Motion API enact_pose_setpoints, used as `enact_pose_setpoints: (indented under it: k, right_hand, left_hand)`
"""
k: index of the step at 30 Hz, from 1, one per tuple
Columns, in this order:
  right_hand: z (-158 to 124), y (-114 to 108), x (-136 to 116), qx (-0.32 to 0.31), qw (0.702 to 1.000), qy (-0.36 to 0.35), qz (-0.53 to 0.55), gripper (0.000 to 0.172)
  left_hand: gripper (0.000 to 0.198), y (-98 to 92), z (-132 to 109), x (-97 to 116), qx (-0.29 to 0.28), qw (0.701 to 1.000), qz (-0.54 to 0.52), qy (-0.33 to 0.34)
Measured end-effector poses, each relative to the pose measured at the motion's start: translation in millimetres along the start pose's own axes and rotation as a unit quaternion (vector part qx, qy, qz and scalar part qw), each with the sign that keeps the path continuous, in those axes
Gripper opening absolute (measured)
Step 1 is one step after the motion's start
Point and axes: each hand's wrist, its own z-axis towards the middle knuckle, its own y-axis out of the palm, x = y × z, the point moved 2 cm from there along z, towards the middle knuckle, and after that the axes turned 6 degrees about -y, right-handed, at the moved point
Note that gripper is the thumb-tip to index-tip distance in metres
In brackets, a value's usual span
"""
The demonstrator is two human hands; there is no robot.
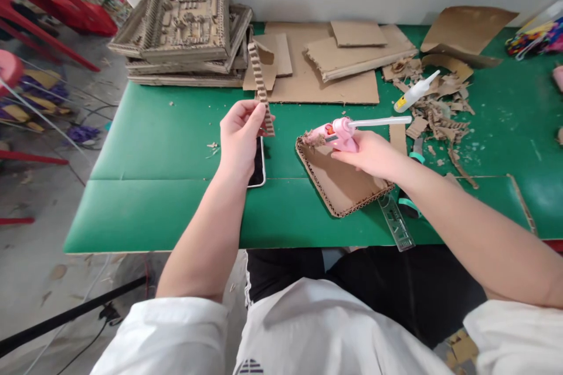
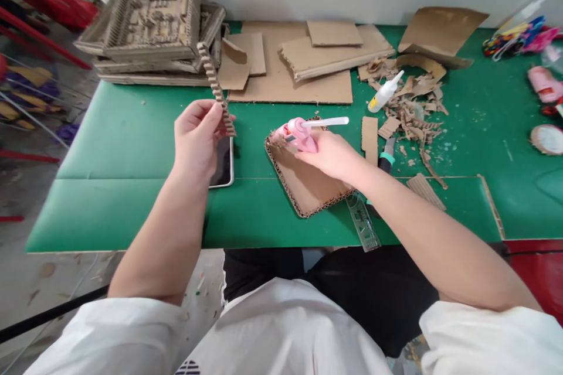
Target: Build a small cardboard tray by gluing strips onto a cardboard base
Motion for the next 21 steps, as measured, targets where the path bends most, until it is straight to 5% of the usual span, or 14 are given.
enact_pose_setpoints:
  k: [21]
  right_hand:
    - [1.6, 2.4, 2.5, 0.0, 1.0, -0.024, -0.011, 0.037]
  left_hand:
    - [0.014, 2.0, -0.8, -3.5, 0.001, 1.0, 0.031, 0.007]
